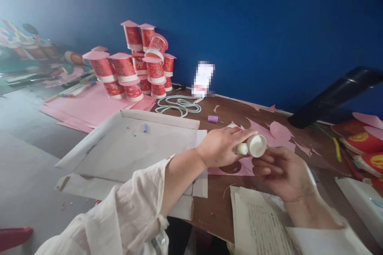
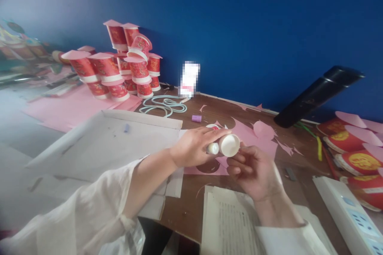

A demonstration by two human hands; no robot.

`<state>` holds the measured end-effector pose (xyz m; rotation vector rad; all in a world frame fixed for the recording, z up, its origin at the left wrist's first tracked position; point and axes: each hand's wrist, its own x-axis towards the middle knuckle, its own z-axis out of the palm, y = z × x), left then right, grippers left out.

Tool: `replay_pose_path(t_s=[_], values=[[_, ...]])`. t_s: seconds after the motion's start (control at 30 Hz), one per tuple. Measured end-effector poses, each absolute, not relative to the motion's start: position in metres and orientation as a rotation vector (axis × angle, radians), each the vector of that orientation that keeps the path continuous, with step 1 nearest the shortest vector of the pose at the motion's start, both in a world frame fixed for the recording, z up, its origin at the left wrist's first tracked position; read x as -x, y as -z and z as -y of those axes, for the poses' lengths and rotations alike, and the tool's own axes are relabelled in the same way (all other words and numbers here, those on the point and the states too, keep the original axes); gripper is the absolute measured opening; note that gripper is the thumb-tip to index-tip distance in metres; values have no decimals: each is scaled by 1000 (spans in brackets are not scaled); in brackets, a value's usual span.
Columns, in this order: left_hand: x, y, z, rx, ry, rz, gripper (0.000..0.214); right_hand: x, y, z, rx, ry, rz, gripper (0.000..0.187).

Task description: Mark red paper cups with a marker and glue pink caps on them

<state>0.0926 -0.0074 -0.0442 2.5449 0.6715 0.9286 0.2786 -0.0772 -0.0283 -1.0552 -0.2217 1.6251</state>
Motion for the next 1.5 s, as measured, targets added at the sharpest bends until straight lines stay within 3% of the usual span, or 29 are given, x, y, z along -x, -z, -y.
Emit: replay_pose_path(t_s=[0.33, 0.57, 1.2, 1.5], values=[[-93, 34, 9, -2271, -828, -685, 44, -278, 29, 80, 1111, -1449, 432, 17], [-91, 30, 10, -2043, -772, -678, 39, -276, 29, 82, 1164, -1357, 552, 21], [-90, 31, 2, -1641, -612, -706, 58, -274, 34, 87, 1178, -1201, 822, 24], [-89, 34, 0, -1581, -603, -646, 56, -276, 35, 90, 1170, -1204, 857, 25]])
